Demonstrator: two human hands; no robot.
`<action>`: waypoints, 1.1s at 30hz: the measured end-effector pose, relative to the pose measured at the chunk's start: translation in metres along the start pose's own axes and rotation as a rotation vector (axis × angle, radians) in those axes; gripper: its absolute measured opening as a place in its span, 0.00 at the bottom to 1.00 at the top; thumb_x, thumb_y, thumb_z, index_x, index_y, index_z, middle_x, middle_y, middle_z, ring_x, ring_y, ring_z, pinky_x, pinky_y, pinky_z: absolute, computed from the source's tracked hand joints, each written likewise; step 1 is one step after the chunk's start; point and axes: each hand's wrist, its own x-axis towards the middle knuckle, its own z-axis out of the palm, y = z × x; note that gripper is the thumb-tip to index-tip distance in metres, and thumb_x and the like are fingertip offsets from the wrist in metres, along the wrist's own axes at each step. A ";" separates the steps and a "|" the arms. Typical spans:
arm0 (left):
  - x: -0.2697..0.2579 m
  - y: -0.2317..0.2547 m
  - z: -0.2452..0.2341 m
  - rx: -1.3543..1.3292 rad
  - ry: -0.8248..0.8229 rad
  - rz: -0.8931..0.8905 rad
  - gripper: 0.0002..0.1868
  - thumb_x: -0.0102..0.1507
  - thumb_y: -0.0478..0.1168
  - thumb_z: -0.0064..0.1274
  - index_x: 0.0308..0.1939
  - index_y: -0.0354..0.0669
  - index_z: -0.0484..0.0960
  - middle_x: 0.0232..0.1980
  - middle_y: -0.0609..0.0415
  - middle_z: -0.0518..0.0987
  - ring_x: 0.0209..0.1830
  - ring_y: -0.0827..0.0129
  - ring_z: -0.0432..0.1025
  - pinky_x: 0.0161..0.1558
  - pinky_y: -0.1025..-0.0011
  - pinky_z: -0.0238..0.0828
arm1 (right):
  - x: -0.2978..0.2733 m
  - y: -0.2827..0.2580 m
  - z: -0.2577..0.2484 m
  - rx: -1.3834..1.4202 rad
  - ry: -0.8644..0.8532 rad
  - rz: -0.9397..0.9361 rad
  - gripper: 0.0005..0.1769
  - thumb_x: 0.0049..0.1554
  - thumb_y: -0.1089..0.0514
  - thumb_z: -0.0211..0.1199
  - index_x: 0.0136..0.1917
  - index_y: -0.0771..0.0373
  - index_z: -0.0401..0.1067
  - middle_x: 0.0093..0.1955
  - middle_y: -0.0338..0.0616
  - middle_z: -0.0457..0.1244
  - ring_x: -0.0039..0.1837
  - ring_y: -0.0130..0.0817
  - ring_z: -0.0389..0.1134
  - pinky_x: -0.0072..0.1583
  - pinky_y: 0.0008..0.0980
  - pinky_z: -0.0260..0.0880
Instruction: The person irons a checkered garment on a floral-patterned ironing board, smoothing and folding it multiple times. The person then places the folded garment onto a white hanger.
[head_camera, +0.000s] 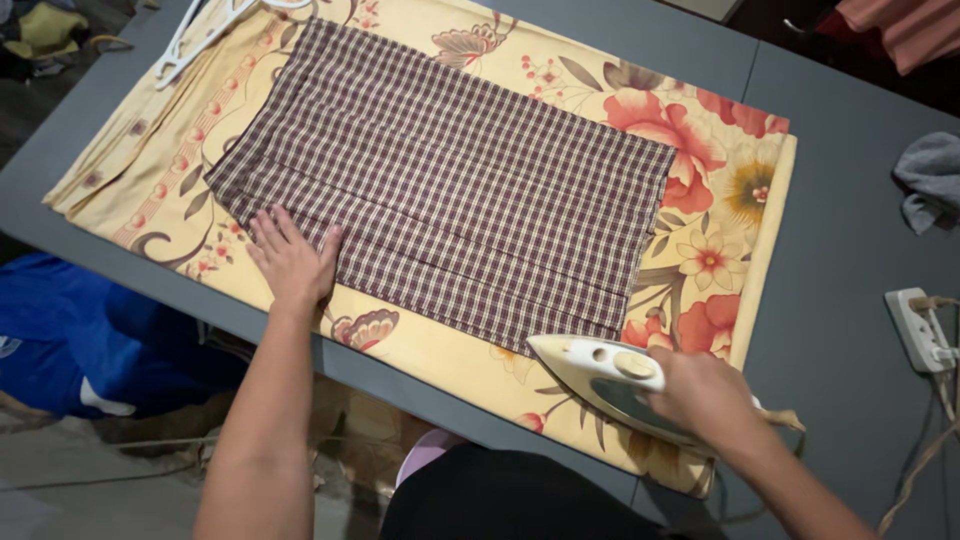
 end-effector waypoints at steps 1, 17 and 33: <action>-0.002 0.002 -0.003 -0.083 0.029 0.006 0.56 0.67 0.72 0.38 0.81 0.29 0.41 0.83 0.30 0.40 0.85 0.42 0.33 0.79 0.44 0.26 | 0.004 -0.005 0.003 0.019 0.032 -0.025 0.22 0.47 0.48 0.69 0.57 0.45 0.76 0.40 0.46 0.72 0.43 0.47 0.75 0.48 0.48 0.77; -0.061 0.040 -0.017 -0.109 0.144 -0.095 0.49 0.71 0.68 0.32 0.80 0.30 0.46 0.83 0.35 0.48 0.84 0.47 0.40 0.80 0.50 0.29 | 0.002 0.037 0.017 0.046 0.021 0.160 0.22 0.52 0.39 0.68 0.57 0.45 0.79 0.43 0.50 0.73 0.47 0.48 0.76 0.54 0.48 0.76; -0.057 0.038 -0.011 0.050 0.042 -0.041 0.36 0.69 0.71 0.31 0.79 0.68 0.61 0.84 0.37 0.40 0.84 0.40 0.35 0.78 0.45 0.28 | -0.006 0.016 0.003 0.121 0.070 0.151 0.30 0.49 0.41 0.70 0.64 0.45 0.74 0.42 0.54 0.72 0.48 0.51 0.75 0.55 0.49 0.75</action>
